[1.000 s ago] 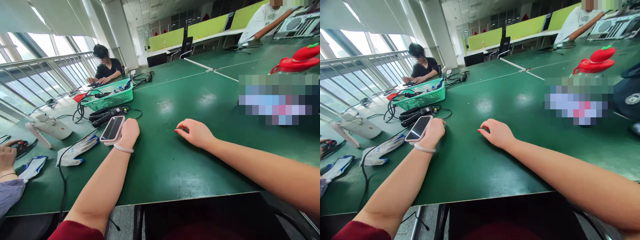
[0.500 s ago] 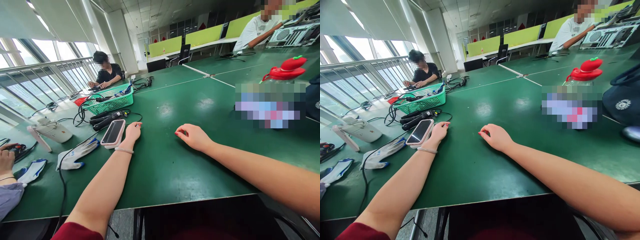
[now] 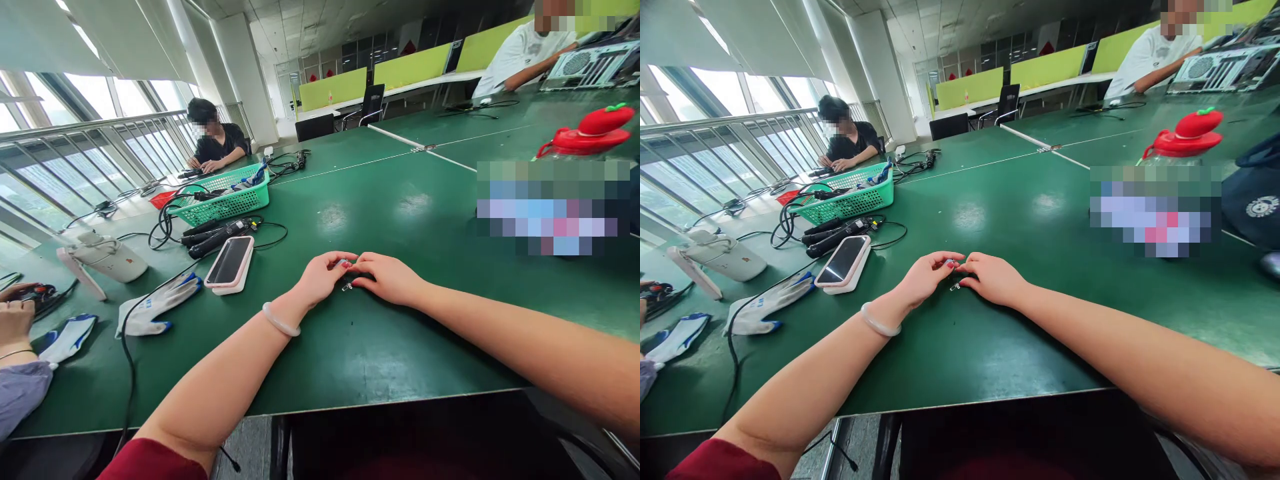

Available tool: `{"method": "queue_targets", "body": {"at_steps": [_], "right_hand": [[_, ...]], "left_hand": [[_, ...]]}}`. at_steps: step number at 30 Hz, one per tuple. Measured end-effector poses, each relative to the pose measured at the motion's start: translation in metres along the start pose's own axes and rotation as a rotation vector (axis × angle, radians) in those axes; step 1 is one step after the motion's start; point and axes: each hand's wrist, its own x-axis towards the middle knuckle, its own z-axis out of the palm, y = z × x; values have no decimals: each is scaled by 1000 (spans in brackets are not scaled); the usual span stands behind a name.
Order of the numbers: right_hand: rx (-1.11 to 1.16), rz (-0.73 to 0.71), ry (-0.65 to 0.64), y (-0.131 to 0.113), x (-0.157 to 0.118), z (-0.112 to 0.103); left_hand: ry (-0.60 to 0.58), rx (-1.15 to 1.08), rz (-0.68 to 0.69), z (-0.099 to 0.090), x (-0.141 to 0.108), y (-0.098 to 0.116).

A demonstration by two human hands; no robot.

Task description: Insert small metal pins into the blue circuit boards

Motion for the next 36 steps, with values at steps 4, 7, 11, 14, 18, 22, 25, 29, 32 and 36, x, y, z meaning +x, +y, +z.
{"method": "queue_targets", "body": {"at_steps": [4,7,11,14,18,22,25,29,32,36], "right_hand": [[-7,-21,-8,-1,-1,1],[-9,-49,20,-2,-2,2],[-39,-109,3,-5,-2,2],[-18,-101,-8,-6,-1,2],[61,-53,0,-4,0,0],[148,2,26,-3,-1,-3],[192,53,91,-2,-1,-5],[202,124,168,0,-1,-5],[211,124,205,0,-1,-5],[208,120,245,-2,-1,-6]], "left_hand": [[-59,-187,-60,-2,2,-1],[-18,-135,-33,-4,5,-5],[102,165,17,-13,8,-13],[145,313,-17,-18,9,-16],[115,357,-15,-19,7,-14],[48,419,26,-16,5,-12],[11,403,55,-13,4,-11],[-58,282,73,-9,2,-9],[-95,245,78,-7,0,-6],[-83,214,68,-6,-2,-3]]}}
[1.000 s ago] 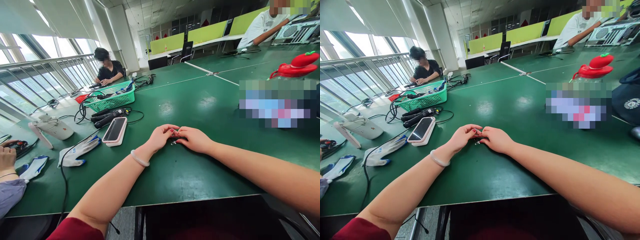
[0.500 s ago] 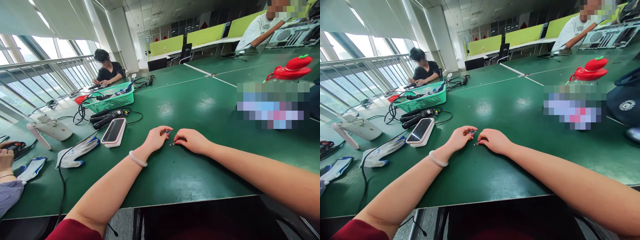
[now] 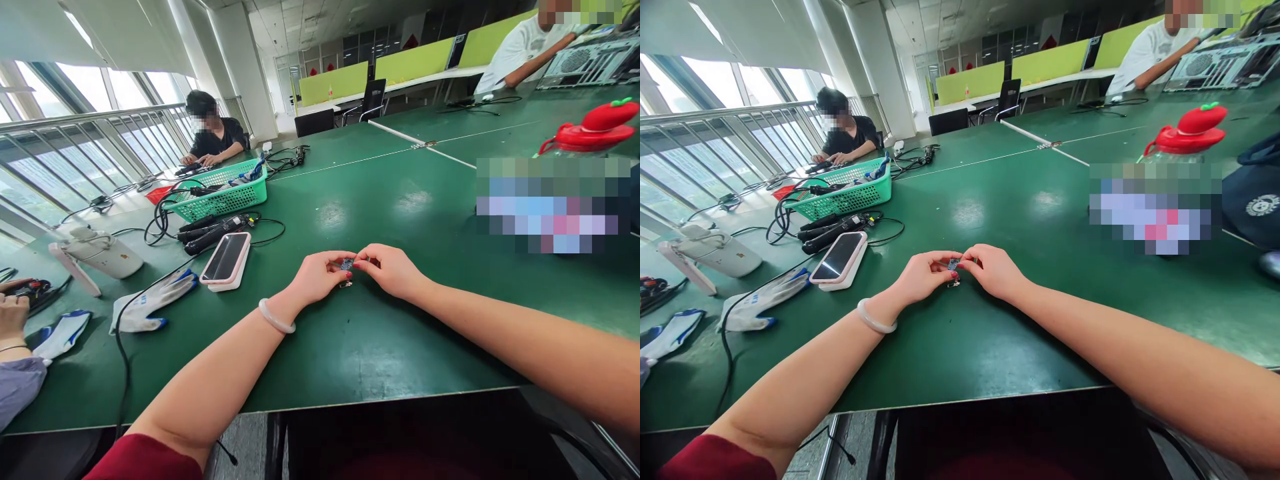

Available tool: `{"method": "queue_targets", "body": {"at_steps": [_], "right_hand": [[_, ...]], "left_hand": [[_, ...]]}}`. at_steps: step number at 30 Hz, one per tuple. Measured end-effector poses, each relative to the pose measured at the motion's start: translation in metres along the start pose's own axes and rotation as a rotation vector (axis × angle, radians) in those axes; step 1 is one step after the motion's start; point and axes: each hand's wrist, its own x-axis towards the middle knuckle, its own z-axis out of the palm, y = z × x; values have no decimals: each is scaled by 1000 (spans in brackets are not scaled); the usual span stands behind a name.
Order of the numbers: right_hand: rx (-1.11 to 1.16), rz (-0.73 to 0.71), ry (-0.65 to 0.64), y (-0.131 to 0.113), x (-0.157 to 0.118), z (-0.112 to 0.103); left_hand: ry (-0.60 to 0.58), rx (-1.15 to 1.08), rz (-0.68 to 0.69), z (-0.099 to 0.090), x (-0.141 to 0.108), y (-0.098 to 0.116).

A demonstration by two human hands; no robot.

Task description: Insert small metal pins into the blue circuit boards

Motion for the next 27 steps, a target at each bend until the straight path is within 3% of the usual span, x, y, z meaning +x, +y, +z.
{"method": "queue_targets", "body": {"at_steps": [12,27], "right_hand": [[-17,-48,21,-1,-2,2],[-42,-84,55,-5,-4,1]], "left_hand": [[93,130,66,2,-1,1],[15,26,116,1,-2,2]]}}
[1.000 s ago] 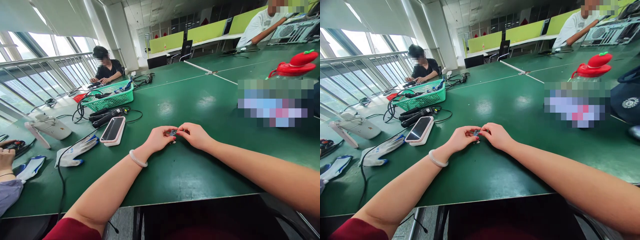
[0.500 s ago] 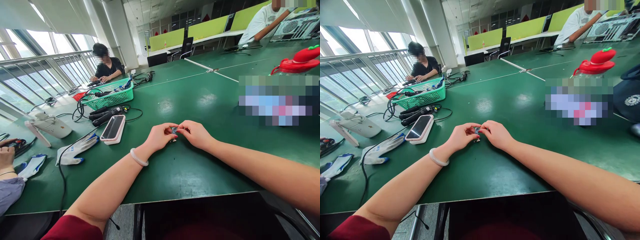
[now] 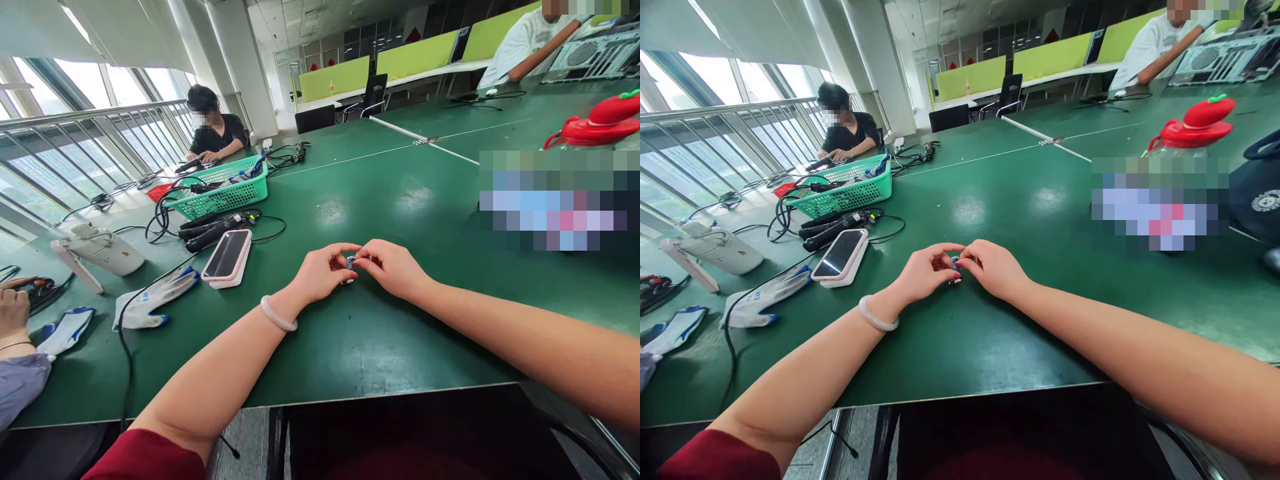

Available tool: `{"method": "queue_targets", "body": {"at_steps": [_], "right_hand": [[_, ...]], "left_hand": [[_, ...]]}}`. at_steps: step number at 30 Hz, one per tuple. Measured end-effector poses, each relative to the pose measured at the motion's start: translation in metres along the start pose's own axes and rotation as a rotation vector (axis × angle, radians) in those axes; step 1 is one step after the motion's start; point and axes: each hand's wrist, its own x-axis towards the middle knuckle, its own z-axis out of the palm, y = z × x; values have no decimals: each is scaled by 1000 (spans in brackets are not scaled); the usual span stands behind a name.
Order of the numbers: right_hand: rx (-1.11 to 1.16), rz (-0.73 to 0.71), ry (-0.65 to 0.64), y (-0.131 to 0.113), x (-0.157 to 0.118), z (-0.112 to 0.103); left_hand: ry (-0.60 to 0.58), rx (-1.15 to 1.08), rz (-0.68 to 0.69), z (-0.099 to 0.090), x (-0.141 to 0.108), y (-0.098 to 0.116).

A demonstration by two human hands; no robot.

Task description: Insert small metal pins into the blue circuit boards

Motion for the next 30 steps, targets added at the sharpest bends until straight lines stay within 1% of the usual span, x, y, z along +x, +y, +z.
{"method": "queue_targets", "body": {"at_steps": [4,7,9,12,15,19,24,30], "right_hand": [[-3,-11,-1,0,-1,-1],[-25,-16,-25,1,-1,-2],[-47,-21,-57,2,0,-2],[-75,-13,-141,5,0,-1],[-87,-36,-229,8,0,1],[-136,-85,-272,9,0,5],[-157,-84,-289,7,1,4],[-125,-74,-294,6,-1,0]], "left_hand": [[-48,-97,-1,0,2,-5],[-71,-83,-5,-1,2,-4],[-25,1,-17,-3,2,-3],[79,143,-51,-8,4,-3],[126,184,-103,-13,7,-9],[139,120,-160,-15,10,-16],[129,80,-167,-13,9,-18],[138,105,-181,-13,10,-21]]}}
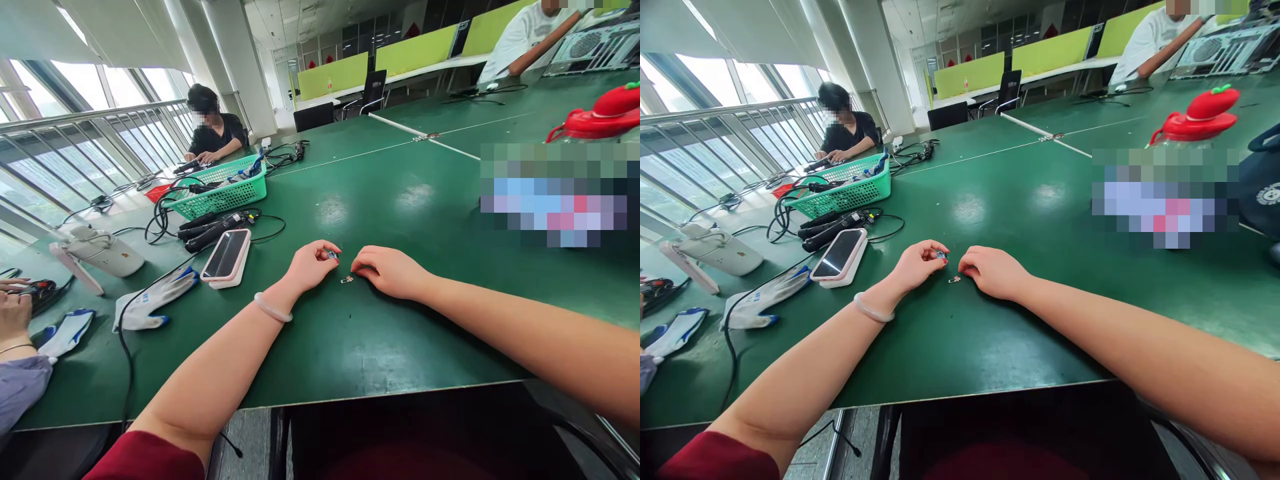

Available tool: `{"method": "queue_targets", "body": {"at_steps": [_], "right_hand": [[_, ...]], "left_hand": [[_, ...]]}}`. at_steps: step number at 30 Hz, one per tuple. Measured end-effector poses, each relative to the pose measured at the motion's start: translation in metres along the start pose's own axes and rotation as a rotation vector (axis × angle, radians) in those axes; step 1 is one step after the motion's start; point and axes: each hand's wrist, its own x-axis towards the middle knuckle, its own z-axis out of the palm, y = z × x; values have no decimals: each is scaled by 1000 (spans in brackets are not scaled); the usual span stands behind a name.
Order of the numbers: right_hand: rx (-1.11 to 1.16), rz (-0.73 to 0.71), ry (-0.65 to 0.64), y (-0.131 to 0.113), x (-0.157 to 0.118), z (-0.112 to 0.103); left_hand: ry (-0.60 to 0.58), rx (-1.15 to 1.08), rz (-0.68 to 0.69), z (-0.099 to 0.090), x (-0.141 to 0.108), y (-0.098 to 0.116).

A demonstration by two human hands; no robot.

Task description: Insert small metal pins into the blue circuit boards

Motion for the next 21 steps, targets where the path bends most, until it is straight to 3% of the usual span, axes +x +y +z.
{"method": "queue_targets", "body": {"at_steps": [7,17,21], "right_hand": [[-51,-65,-21,-5,0,2],[-109,-93,-40,-3,0,4],[-95,-95,8,-4,-1,3]], "left_hand": [[12,53,32,1,-1,0],[-76,116,117,2,-3,-1],[-76,137,119,1,-4,-1]]}}
